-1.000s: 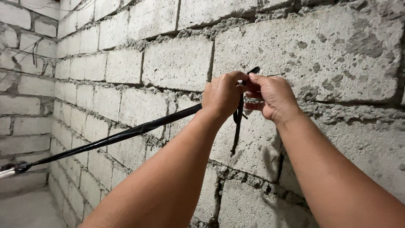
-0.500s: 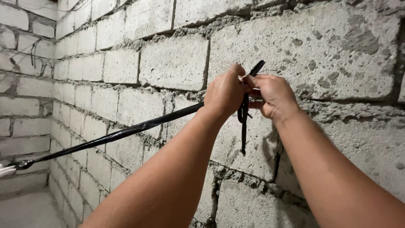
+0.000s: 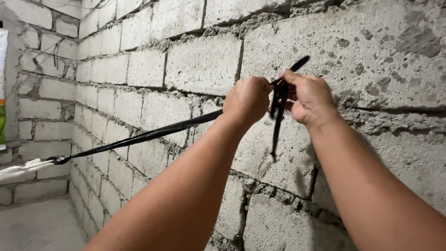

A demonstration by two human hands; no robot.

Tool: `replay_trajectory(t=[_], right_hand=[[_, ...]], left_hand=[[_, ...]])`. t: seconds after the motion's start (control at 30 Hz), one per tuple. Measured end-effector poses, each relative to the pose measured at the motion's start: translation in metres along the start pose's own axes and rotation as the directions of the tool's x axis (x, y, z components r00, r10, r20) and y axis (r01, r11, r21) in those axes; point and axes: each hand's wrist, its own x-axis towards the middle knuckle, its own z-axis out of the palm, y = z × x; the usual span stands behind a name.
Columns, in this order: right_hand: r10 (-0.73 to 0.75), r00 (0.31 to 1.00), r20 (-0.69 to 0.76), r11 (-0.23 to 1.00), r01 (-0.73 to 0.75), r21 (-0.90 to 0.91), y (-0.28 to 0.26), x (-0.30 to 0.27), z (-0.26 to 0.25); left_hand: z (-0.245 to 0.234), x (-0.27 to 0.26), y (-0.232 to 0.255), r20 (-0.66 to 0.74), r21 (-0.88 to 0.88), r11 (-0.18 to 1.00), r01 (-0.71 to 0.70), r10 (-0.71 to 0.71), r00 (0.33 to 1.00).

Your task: The person ties a black strap to a cinder block wall to secure a white rod, then spreads a white mosquito net over a bed and adjusts the net along the rod to drape it properly.

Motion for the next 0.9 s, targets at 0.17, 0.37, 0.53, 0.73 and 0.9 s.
replay_trajectory(t=[0.17,0.37,0.53,0.73,0.9], right_hand=[[0.018,0.996,0.09,0.991,-0.03,0.132,0.015,0.005,-0.001],[0.024,1.0,-0.018,1.0,-0.025,-0.003,0.0,-0.007,0.004],[0.074,0.988,-0.134,0.995,-0.082,-0.049,-0.013,-0.013,0.004],[0.106,0.984,-0.145,0.994,-0.099,0.055,-0.011,0.001,0.0],[0.097,0.989,-0.111,0.99,-0.085,0.11,-0.013,-0.004,0.009]], left_hand=[[0.006,0.004,0.009,-0.058,-0.062,0.998,0.025,-0.029,0.998],[0.012,0.005,0.003,-0.066,0.023,0.981,-0.194,0.195,0.979],[0.0,0.003,-0.002,0.066,0.168,0.98,-0.106,0.096,0.993],[-0.01,-0.023,-0.018,-0.071,0.125,0.988,-0.085,0.095,0.993],[-0.013,-0.018,-0.012,-0.115,0.063,0.998,-0.025,0.032,0.993]])
